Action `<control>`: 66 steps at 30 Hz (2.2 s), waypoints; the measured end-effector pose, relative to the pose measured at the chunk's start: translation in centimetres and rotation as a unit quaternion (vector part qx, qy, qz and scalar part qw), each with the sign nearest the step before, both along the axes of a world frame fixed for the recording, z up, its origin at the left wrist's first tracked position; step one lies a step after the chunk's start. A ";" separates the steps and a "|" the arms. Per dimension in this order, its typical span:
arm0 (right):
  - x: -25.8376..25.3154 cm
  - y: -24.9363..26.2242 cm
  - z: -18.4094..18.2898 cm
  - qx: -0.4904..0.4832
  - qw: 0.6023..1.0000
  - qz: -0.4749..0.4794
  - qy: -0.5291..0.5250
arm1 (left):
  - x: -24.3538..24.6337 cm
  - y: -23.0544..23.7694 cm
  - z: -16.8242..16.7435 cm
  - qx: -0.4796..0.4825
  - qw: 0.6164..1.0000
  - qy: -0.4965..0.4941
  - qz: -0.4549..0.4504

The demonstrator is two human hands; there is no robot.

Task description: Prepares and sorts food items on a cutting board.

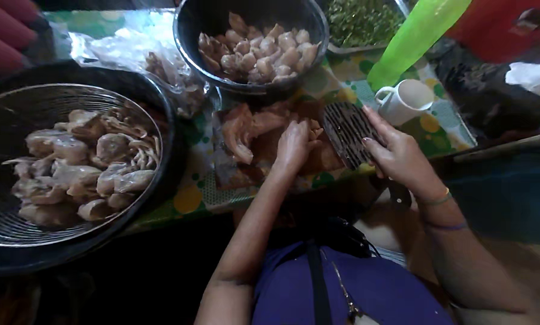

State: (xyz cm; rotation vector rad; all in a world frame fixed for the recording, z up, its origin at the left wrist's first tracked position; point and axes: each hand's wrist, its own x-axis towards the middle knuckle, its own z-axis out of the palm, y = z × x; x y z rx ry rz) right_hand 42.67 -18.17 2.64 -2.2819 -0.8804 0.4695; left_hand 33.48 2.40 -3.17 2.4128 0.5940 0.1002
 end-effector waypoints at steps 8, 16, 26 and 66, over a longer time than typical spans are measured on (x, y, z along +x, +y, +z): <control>1.5 0.5 -5.2 0.144 0.946 -0.069 0.282 | 0.0 -0.5 -0.3 -0.057 0.997 -0.028 0.048; -4.0 2.2 -3.1 0.055 0.994 0.012 -0.093 | 0.6 -2.9 -0.1 -0.278 0.928 -0.164 0.186; -4.4 0.4 0.6 0.209 0.977 0.002 -0.037 | -1.3 -1.8 4.9 -0.775 0.515 -0.227 0.286; 5.0 1.4 -5.9 0.298 0.945 -0.123 0.058 | 7.0 22.7 9.0 0.380 0.893 0.242 -0.023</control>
